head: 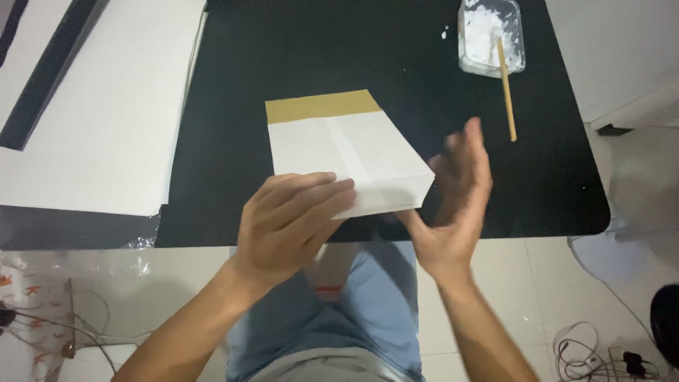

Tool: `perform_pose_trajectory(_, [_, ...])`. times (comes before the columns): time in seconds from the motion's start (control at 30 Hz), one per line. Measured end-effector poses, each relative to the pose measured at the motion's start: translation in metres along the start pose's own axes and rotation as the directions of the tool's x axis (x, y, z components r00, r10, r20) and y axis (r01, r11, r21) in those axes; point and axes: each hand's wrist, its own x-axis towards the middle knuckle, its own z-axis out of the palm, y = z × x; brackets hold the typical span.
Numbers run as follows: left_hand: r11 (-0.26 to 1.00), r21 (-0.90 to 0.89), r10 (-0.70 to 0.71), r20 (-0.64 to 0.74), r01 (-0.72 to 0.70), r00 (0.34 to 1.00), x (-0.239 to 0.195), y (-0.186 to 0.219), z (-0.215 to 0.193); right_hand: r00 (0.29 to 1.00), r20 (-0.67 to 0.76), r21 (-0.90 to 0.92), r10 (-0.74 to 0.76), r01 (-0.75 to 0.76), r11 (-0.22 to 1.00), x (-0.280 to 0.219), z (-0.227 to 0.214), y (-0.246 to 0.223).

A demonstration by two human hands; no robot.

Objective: The person folds a white sheet of paper into a triangular shape on a black table. They use a brush to apply a white substance from a container onto the paper's edges and press the folds together. The person then picks up a yellow sheet of paper and places it on top of the white sheet.

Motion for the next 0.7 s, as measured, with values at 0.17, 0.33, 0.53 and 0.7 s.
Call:
perform_pose_trajectory(0.17, [0.994, -0.058, -0.081, 0.117, 0.089, 0.99, 0.007, 0.012, -0.002, 0.92, 0.163, 0.422, 0.355, -0.39, 0.818, -0.029, 0.014, 0.029])
perform_pose_trajectory(0.33, [0.976, -0.108, -0.167, 0.187, 0.189, 0.968, 0.011, 0.014, 0.0, 0.948, 0.078, 0.389, 0.309, -0.315, 0.866, -0.028, 0.017, 0.024])
perform_pose_trajectory(0.53, [0.866, -0.129, -0.44, 0.266, 0.484, 0.858, 0.021, 0.022, -0.006, 0.963, 0.109, 0.456, 0.247, -0.27, 0.848, -0.03, 0.022, 0.028])
perform_pose_trajectory(0.7, [0.872, -0.083, -0.421, 0.378, 0.483, 0.825, 0.001, 0.006, 0.0, 0.959, 0.111, 0.462, 0.262, -0.283, 0.841, -0.032, 0.032, 0.023])
